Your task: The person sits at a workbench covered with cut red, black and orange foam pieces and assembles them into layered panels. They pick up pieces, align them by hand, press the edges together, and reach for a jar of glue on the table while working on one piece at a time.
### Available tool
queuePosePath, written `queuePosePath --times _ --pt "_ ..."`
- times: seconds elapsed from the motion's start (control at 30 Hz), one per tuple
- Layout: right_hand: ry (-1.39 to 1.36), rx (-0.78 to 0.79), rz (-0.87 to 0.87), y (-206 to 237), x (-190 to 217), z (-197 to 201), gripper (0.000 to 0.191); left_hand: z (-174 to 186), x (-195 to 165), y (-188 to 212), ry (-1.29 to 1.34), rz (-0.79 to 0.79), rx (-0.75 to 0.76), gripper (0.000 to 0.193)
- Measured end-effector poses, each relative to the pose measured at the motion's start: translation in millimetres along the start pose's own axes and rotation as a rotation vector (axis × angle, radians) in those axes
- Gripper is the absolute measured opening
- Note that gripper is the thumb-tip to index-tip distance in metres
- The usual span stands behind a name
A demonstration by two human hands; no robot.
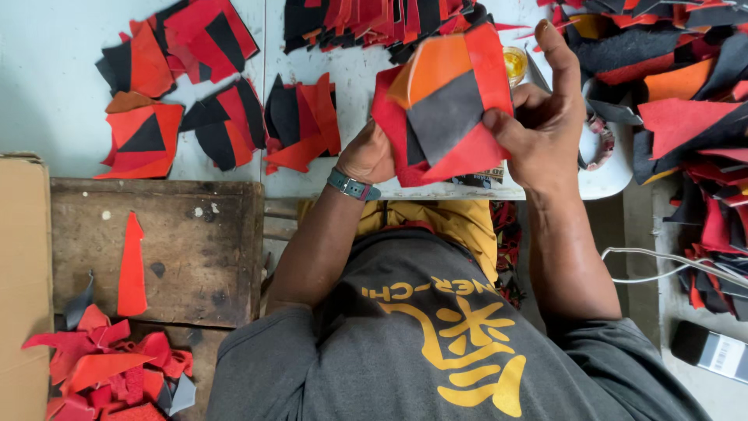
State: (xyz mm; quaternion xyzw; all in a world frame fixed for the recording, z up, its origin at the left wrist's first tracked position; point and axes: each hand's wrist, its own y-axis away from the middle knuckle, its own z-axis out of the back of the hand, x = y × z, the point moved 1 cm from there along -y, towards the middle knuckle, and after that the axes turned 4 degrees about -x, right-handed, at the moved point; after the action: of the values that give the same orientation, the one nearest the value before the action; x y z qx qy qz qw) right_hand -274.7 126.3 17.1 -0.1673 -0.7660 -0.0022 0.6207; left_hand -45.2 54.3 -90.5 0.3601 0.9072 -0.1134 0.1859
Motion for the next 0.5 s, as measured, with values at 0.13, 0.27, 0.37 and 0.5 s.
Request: queuePosePath --times 0.13,0.27,0.37,0.5 --pt "0.343 0.049 0.256 0.4 -2.9 -7.1 0.085 9.5 11.0 -5.9 -0.634 -0.262 -0.135 0.052" --pt "0.328 0.123 0.036 2.2 13.2 -6.0 0.093 -9.0 8.1 -7.6 -0.56 -0.385 -0.292 0.037" --pt "0.908 0.157 0.501 -24.2 35.5 24.5 0.085 -11.7 -15.5 4.6 -0.387 -0.411 -0.305 0.044" --pt "1.47 0.286 0.568 -66.9 -5.3 47.9 0.057 -2.0 -43.1 11.7 -0.276 -0.388 -0.336 0.047"
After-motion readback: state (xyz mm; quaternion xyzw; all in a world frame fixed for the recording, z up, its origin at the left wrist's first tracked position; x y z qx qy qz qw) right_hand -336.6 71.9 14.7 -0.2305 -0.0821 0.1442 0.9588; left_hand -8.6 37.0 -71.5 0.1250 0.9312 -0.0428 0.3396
